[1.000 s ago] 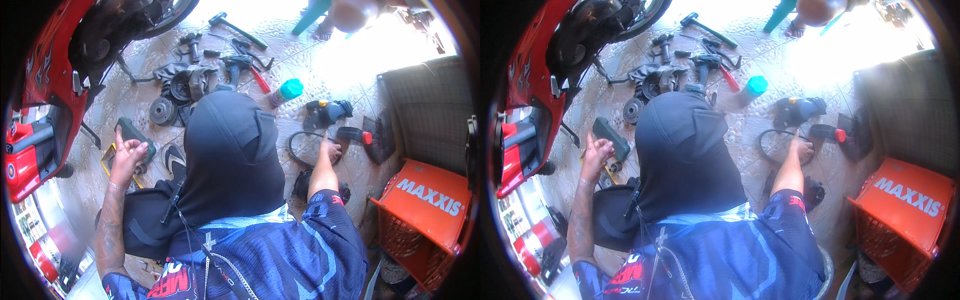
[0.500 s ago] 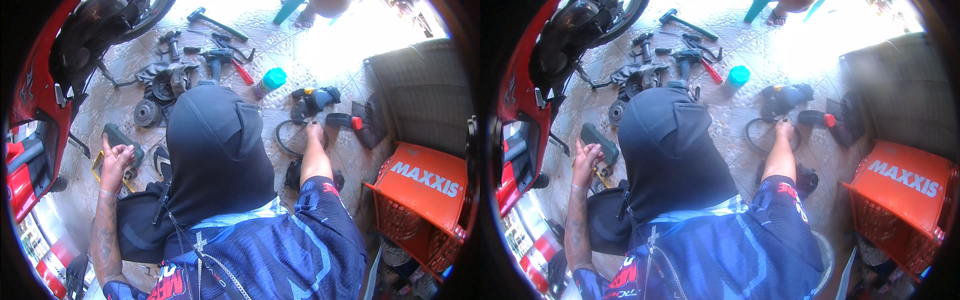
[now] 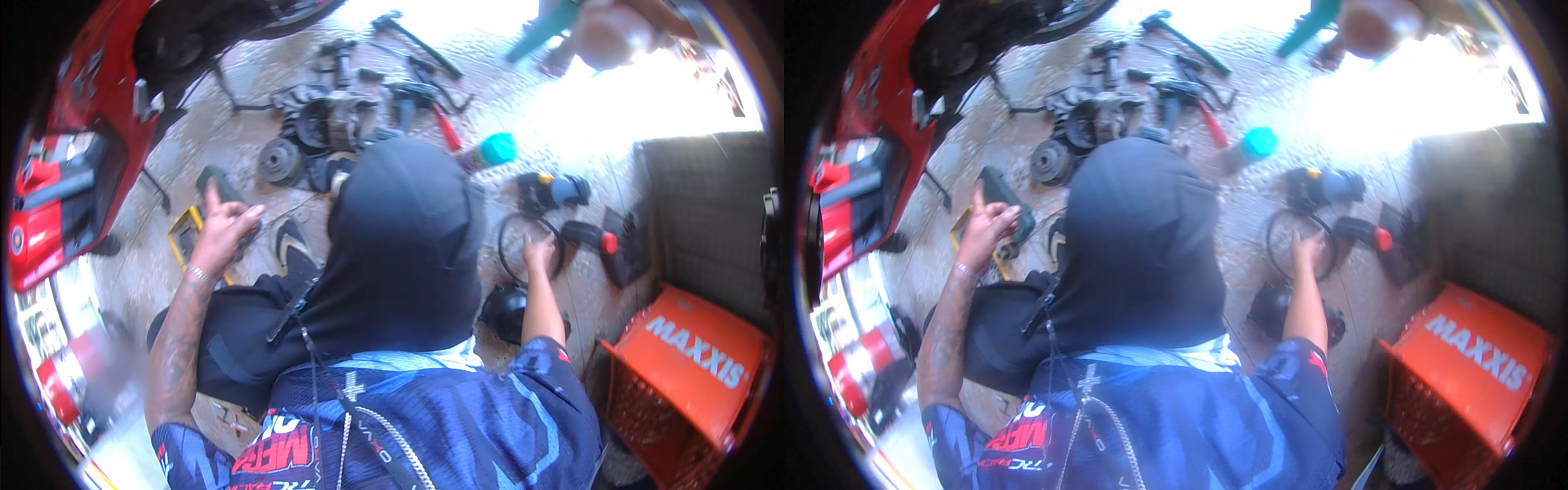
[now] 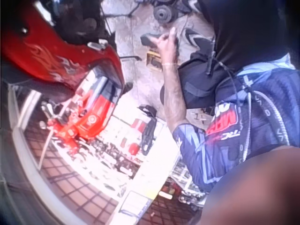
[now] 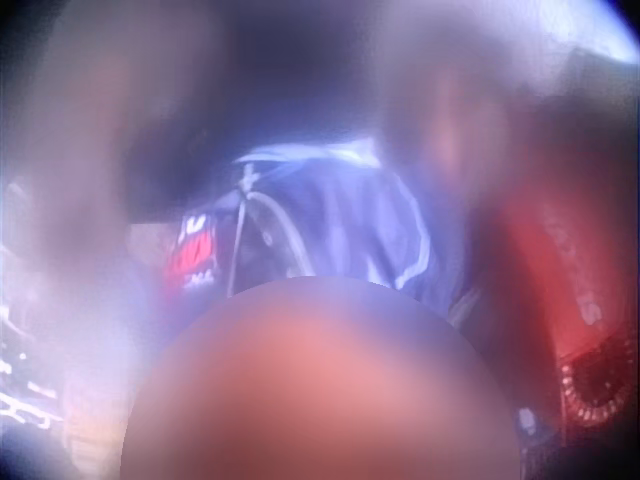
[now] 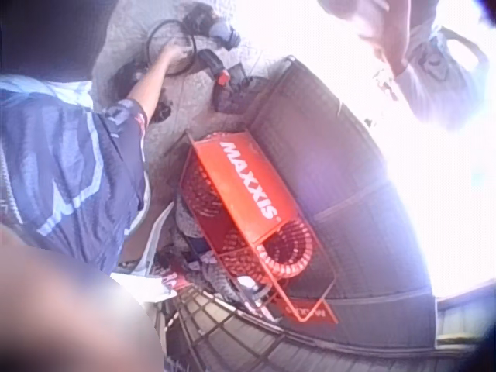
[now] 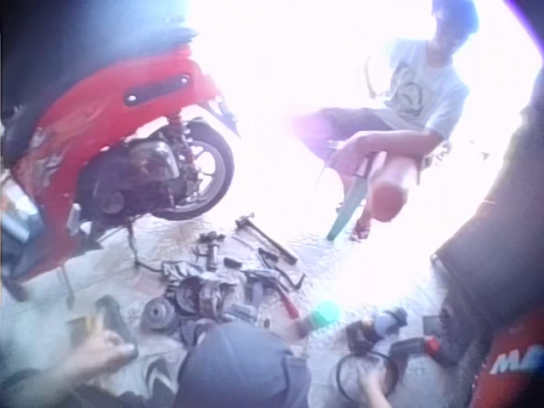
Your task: The person sits on the floor and uses a power drill and hand tools to remove the belt cover and belt from a red scooter. They then clean the pulley assembly with a cloth and place the removed parts on the floor.
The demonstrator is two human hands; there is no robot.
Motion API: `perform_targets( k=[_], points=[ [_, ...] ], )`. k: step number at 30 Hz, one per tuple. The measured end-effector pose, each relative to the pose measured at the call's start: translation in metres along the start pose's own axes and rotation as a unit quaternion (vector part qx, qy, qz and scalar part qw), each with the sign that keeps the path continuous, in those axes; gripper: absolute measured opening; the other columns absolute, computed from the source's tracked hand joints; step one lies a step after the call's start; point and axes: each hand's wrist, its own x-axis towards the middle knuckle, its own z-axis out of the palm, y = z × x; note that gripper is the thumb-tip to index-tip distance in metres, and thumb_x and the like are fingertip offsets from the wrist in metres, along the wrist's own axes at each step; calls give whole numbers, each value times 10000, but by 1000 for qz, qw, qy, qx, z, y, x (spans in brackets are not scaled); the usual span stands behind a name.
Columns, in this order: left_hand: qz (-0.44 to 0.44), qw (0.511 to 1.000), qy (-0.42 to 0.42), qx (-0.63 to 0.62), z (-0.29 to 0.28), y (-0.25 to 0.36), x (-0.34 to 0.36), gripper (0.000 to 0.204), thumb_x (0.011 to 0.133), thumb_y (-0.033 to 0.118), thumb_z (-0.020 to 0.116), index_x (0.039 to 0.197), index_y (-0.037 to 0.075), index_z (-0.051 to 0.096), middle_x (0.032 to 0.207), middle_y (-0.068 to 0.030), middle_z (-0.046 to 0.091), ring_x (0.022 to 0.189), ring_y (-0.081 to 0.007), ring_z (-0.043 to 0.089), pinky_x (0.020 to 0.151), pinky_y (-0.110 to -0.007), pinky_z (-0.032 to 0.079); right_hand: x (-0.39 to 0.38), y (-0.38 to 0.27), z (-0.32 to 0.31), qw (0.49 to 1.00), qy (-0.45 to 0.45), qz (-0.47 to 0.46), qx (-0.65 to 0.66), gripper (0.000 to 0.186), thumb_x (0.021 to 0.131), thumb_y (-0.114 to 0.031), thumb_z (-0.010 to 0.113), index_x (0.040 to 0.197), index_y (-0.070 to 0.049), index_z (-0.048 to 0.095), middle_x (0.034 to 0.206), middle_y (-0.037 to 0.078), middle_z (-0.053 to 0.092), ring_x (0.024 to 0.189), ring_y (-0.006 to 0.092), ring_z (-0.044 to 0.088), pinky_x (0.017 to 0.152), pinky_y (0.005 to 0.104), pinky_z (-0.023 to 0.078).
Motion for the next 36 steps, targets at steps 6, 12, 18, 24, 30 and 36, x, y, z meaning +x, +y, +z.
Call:
perform_targets(
  k=[6, 12, 18, 24, 30, 36],
  points=[
    [4, 999, 11, 31, 3, 3, 4, 1295, 864, 214, 817, 1516, -50, -270, 941, -54, 621, 853, -116, 627, 803, -257, 531, -64, -7, 40, 957, -180, -178, -142, 538, 874, -334, 702, 1343, -110, 562, 1127, 227, 695, 1077, 442, 662, 945, 509, 522],
    [-14, 999, 10, 37, -1, 5, 0, 1302, 874, 255, 814, 1506, -65, -278, 964, -80, 643, 876, -120, 636, 867, -270, 520, -66, 2, 11, 930, -239, -163, -228, 374, 919, -208, 607, 1283, -125, 611, 1169, 216, 690, 1117, 420, 657, 949, 503, 533],
    [-6, 998, 17, 64, -6, -5, 1, 1349, 834, 350, 841, 1516, -90, -238, 948, -71, 627, 900, -136, 626, 875, -286, 513, -65, 18, -11, 928, -215, -172, -252, 321, 904, -166, 598, 1208, -83, 658, 1165, 220, 699, 1120, 410, 658, 967, 489, 526],
    [3, 998, 19, 63, -10, -8, -4, 1366, 813, 397, 850, 1529, -89, -208, 953, -86, 618, 915, -152, 625, 903, -289, 510, -53, 65, 8, 901, -241, -213, -291, 270, 863, -204, 650, 1079, -63, 727, 1122, 218, 716, 1098, 363, 681, 955, 460, 540],
    [21, 995, 29, 92, -15, -8, -10, 1381, 808, 423, 849, 1532, -74, -216, 953, -105, 613, 915, -168, 630, 915, -296, 513, -62, 124, 17, 830, -346, -222, -376, 389, 789, -294, 735, 1104, -67, 762, 1163, 162, 727, 1076, 332, 700, 940, 414, 561],
    [8, 993, 16, 115, -11, 0, -12, 1391, 798, 441, 852, 1533, -76, -210, 958, -111, 608, 912, -170, 626, 908, -297, 519, -29, 92, 41, 704, -445, -288, -473, 427, 897, -332, 675, 1201, -35, 715, 1193, 178, 715, 1098, 317, 697, 938, 385, 555]
  ],
)
